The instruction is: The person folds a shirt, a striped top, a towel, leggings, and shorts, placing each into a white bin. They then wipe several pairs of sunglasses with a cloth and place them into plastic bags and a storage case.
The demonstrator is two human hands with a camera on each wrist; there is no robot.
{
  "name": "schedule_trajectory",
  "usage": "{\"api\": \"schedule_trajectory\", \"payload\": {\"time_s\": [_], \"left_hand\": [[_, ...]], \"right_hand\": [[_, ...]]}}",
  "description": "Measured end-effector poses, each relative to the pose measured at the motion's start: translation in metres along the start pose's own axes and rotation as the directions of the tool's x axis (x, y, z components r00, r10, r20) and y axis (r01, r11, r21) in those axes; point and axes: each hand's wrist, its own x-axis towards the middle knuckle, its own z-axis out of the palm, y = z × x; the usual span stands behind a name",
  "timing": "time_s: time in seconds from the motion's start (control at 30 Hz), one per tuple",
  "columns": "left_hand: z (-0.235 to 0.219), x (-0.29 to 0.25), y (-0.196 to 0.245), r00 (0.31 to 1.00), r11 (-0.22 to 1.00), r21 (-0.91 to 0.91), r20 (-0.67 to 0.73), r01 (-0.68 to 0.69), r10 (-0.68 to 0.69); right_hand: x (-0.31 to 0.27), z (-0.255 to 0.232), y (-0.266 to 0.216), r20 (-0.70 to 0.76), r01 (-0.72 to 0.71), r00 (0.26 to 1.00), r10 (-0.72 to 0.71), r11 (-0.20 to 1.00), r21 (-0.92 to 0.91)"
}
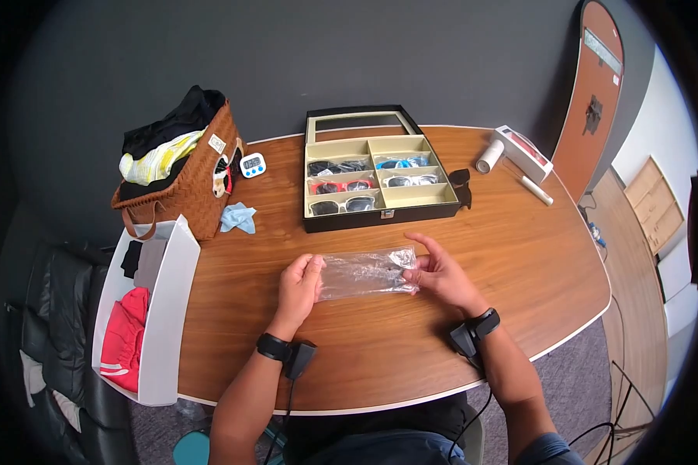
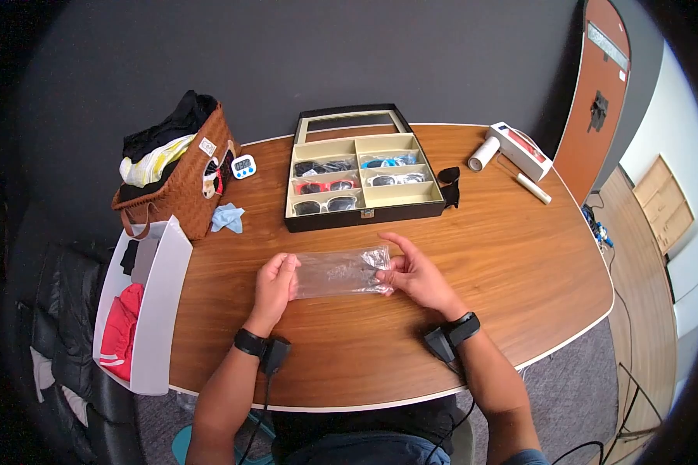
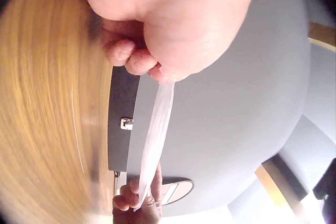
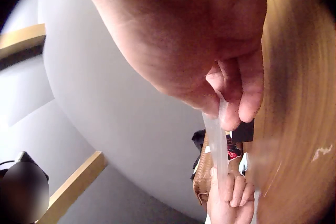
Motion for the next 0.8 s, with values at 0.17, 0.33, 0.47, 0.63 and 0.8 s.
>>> {"api": "schedule_trajectory", "payload": {"time_s": [0.17,0.33,0.47,0.63,0.8], "left_hand": [[-0.003,0.001,-0.002,0.999,0.999,-0.035,0.007,0.034,-0.034],[-0.002,0.002,-0.002,0.993,0.999,-0.029,0.116,0.041,-0.038],[-0.003,0.003,-0.005,0.990,0.999,0.000,0.134,0.044,-0.043],[-0.001,0.004,-0.006,0.989,0.996,-0.052,0.132,0.074,-0.067],[-0.001,0.001,-0.001,0.990,0.998,-0.017,0.135,0.053,-0.050]], "right_hand": [[-0.002,-0.001,-0.001,0.017,0.069,0.997,-0.069,0.997,-0.045],[-0.009,-0.027,-0.012,0.006,0.099,0.995,-0.099,0.983,-0.156],[-0.014,-0.098,-0.045,-0.503,0.345,0.796,-0.337,0.935,-0.081],[-0.031,-0.205,-0.026,-0.754,0.255,0.580,-0.307,0.948,-0.190],[-0.072,-0.252,-0.006,-0.742,-0.341,0.655,-0.143,0.821,-0.458]]}}
